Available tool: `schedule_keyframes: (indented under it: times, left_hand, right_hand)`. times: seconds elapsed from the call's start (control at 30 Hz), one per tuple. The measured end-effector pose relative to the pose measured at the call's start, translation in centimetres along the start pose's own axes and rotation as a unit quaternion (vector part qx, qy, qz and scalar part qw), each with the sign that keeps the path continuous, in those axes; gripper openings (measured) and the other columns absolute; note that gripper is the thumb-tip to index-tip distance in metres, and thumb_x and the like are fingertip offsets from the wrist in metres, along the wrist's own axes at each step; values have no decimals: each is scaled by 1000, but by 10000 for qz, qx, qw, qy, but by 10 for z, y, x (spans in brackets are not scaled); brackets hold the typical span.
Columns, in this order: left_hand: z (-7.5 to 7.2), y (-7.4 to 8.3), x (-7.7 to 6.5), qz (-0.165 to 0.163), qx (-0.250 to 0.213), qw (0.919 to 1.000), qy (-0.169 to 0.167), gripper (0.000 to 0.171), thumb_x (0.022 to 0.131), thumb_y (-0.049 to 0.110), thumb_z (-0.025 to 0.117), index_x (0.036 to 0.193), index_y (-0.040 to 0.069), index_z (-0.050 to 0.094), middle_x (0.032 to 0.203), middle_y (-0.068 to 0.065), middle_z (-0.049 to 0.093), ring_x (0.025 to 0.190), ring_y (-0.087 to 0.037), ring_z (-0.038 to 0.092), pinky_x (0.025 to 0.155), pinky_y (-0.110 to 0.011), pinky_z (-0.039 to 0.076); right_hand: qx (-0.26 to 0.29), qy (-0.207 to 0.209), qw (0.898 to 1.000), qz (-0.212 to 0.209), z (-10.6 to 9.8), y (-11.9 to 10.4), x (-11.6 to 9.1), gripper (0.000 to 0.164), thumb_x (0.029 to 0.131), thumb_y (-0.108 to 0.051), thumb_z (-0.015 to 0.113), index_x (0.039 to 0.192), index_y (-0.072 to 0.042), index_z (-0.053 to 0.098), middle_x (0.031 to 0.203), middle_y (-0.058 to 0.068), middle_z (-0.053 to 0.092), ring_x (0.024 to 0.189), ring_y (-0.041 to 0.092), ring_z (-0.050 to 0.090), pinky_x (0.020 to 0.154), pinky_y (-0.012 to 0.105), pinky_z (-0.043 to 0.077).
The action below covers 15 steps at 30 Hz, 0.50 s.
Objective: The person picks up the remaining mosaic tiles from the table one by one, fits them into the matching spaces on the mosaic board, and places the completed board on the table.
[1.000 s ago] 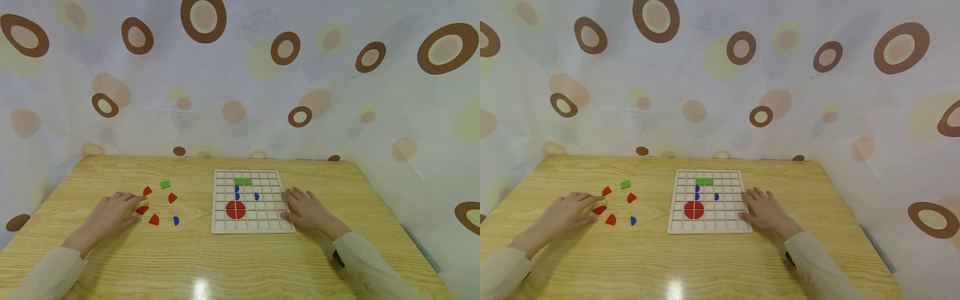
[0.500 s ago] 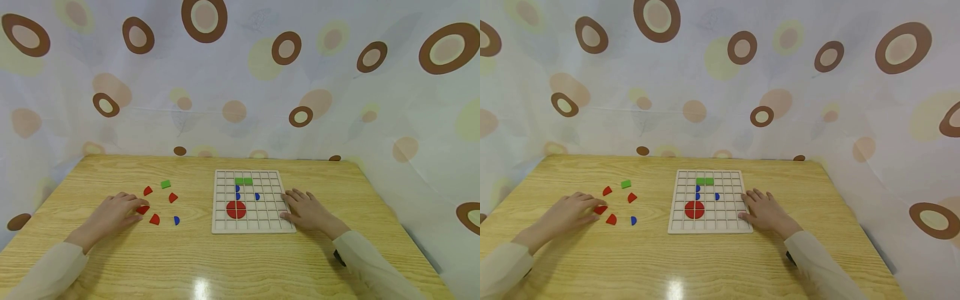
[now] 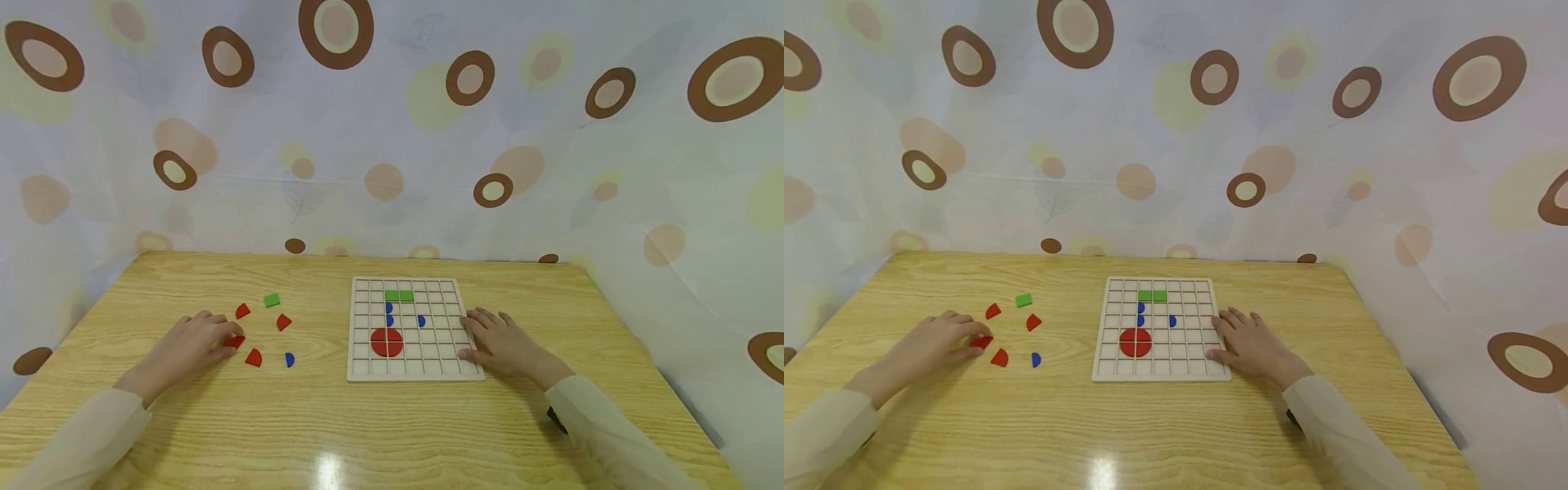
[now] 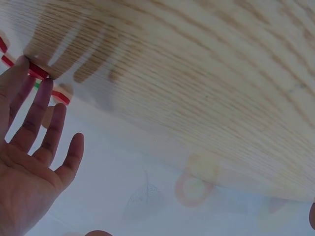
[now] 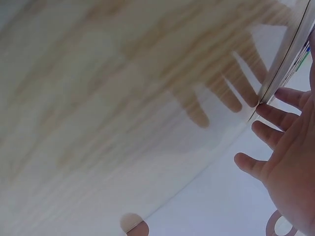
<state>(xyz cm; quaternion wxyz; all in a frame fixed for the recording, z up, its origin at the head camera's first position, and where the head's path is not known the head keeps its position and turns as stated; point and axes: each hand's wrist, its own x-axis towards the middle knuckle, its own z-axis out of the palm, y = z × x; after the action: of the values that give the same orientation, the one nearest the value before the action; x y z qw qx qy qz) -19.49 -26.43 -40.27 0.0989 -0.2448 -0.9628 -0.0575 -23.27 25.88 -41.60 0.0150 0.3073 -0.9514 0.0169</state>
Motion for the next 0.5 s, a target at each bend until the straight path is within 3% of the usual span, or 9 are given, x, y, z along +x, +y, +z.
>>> schedule_keyframes:
  times: [0.5]
  left_hand:
    - [-1,-1,3,-198,-80,9994,-261,22,74,25,74,95,19,68,85,5,63,81,-21,56,63,-39,44]
  right_hand:
    - [75,-69,9999,-66,0,-1,2,69,88,-53,47,136,-4,39,140,18,39,132,37,32,101,59,28]
